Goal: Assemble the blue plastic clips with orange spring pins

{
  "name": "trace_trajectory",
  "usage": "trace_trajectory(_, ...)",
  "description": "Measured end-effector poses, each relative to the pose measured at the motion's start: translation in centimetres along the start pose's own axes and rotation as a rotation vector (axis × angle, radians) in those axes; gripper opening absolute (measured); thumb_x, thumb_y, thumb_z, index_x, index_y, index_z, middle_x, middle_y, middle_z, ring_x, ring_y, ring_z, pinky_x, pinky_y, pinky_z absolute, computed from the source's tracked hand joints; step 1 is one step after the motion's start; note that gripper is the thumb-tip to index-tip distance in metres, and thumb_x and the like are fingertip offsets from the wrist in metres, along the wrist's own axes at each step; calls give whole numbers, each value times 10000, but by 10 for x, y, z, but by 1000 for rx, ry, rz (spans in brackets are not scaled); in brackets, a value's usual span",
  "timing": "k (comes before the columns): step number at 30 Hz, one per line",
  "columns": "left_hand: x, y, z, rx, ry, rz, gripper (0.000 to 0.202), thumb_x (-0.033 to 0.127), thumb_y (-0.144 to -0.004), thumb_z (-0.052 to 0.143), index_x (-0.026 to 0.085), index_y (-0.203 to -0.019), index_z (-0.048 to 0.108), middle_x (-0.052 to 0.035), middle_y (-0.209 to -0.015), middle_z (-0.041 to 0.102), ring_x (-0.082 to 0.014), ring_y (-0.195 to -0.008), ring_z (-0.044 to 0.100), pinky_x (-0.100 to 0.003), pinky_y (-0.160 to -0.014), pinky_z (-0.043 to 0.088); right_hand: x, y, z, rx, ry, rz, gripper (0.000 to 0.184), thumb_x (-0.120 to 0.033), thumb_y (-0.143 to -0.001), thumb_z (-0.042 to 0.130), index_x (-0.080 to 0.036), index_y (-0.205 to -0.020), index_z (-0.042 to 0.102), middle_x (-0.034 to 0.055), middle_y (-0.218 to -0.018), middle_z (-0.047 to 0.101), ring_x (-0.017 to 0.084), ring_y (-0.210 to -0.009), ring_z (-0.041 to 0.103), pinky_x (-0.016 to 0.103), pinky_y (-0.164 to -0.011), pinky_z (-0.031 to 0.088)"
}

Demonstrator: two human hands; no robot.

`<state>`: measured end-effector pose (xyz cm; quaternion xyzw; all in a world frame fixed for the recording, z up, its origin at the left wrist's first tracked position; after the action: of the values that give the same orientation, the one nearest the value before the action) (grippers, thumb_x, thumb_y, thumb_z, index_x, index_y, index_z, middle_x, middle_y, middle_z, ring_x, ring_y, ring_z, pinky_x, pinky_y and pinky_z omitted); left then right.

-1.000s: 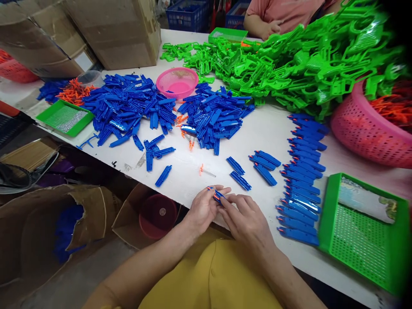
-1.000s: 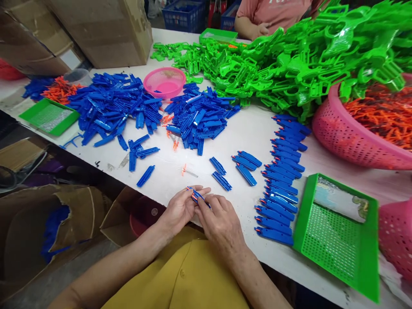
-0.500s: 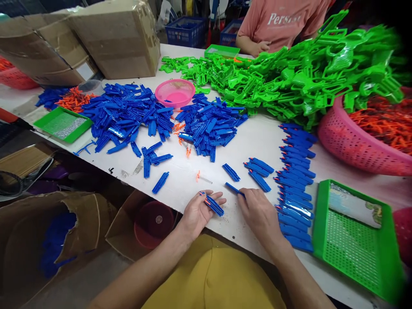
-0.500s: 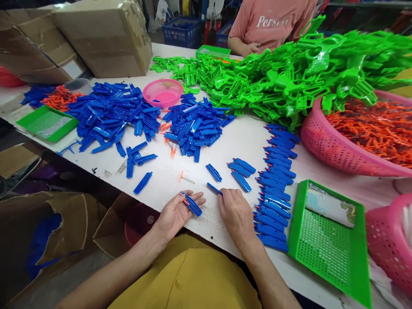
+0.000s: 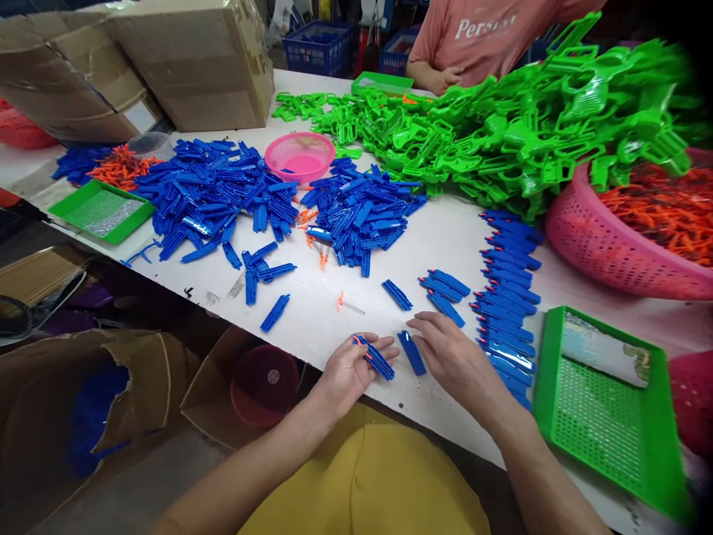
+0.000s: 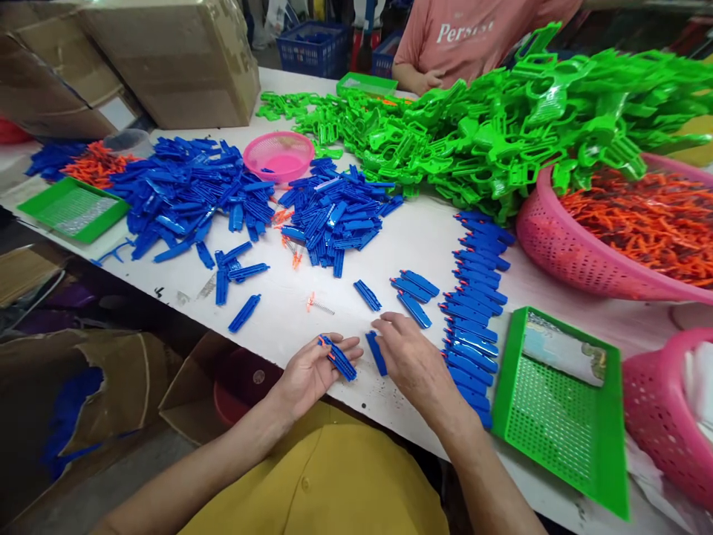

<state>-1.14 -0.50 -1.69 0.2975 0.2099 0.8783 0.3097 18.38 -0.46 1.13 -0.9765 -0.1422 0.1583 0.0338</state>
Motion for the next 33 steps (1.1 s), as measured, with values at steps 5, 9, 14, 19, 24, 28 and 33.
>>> trace_trajectory(5,5,0,1,-14,56,5,144,141,-824,576,144,-963,617,-147,-1112,731,-270,-1052,696,-412,-983,455,-12,27,20,105,136,171,248,-413,-991,463,-197,-1021,580,95,-948,656,255,-878,626,343,-647,479)
trace_trajectory(9,7,-2,2,-18,113,9,190,271,-894,547,132,-977,645,-157,-1130,721,-267,-1089,676,-408,-1029,429,-18,33,38,161,147,100,186,-310,-985,465,-172,-1048,572,115,-938,659,265,-878,609,370,-701,484)
trace_trajectory(14,6,-2,3,25,150,-4,324,424,-931,532,126,-942,659,-159,-1093,722,-275,-1074,669,-392,-982,453,-24,27,33,296,-75,153,154,-291,-968,508,-188,-1065,569,96,-951,650,236,-885,616,365,-763,504)
trace_trajectory(19,5,0,4,23,160,-11,382,455,-974,464,130,-961,665,-150,-1062,724,-248,-1010,670,-387,-965,460,-50,23,27,223,-334,77,138,-271,-963,540,-216,-1087,565,66,-989,648,194,-898,627,321,-765,518)
trace_trajectory(24,3,-1,4,0,161,-21,393,447,-988,443,123,-980,665,-151,-1078,721,-234,-968,670,-389,-963,462,-63,18,30,232,-306,20,133,-236,-959,532,-212,-1086,565,69,-994,647,198,-921,632,323,-766,524)
trace_trajectory(28,3,-2,5,11,149,-15,398,438,-995,428,121,-977,667,-151,-1074,724,-241,-999,664,-397,-979,457,-62,16,32,220,-279,17,121,-230,-956,529,-212,-1070,567,70,-996,644,200,-930,632,320,-763,531)
trace_trajectory(33,2,-2,5,-9,150,-11,393,434,-993,437,118,-980,671,-153,-1076,725,-241,-1018,660,-400,-1000,449,-62,17,35,211,-292,26,132,-244,-959,516,-218,-1073,577,79,-1011,650,211,-964,635,331,-785,543)
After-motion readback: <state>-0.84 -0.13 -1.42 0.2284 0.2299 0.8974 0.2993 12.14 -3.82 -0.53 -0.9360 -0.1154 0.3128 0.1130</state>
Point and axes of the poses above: each hand's wrist, its own y-axis away from the middle knuckle, its own z-axis out of the palm, x = y × z, the point moved 1 cm from there along -y, towards the middle knuckle
